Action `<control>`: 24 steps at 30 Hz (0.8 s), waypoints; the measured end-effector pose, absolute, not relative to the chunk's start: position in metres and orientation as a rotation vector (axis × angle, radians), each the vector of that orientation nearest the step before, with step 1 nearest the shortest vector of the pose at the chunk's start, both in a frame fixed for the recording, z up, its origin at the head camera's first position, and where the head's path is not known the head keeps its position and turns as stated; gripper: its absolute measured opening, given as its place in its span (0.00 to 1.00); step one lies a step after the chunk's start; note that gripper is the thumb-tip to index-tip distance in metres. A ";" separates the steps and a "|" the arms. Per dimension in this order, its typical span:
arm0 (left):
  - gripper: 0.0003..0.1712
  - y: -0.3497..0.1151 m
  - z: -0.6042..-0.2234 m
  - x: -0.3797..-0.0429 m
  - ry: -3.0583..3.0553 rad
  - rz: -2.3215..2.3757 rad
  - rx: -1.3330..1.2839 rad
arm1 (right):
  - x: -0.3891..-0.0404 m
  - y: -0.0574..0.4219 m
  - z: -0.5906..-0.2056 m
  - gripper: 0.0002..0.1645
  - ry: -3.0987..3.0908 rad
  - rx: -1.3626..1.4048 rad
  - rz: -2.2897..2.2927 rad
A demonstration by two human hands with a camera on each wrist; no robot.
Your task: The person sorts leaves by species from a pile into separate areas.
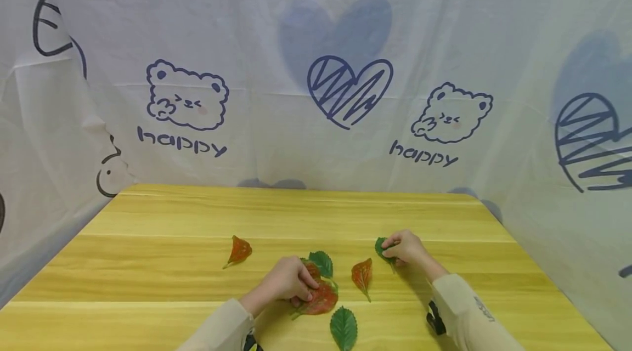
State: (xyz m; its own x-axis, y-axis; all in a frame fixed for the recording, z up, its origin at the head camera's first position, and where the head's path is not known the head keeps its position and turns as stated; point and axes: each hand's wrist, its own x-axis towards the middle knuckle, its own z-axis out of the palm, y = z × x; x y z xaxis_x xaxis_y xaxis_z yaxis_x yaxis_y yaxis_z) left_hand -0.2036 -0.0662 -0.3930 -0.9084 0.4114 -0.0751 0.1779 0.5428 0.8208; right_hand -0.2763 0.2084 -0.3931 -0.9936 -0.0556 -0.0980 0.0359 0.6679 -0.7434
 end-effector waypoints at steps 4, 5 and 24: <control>0.09 -0.066 -0.393 -0.204 2.525 1.299 0.497 | -0.273 0.209 -0.391 0.06 2.785 -0.032 -1.192; 0.09 -0.066 -0.392 -0.204 2.526 1.299 0.497 | -0.272 0.209 -0.390 0.06 2.792 -0.042 -1.180; 0.09 -0.067 -0.390 -0.203 2.527 1.290 0.513 | -0.241 0.210 -0.385 0.06 2.907 -0.190 -1.272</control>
State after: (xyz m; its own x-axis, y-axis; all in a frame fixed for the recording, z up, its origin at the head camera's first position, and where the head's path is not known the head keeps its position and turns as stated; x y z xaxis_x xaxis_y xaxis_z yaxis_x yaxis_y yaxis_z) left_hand -0.2028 -0.0665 -0.3902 -0.9045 0.4212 -0.0672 0.1928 0.5442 0.8165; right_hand -0.2406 0.2100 -0.3855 -0.9921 -0.0946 0.0821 -0.1245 0.6726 -0.7294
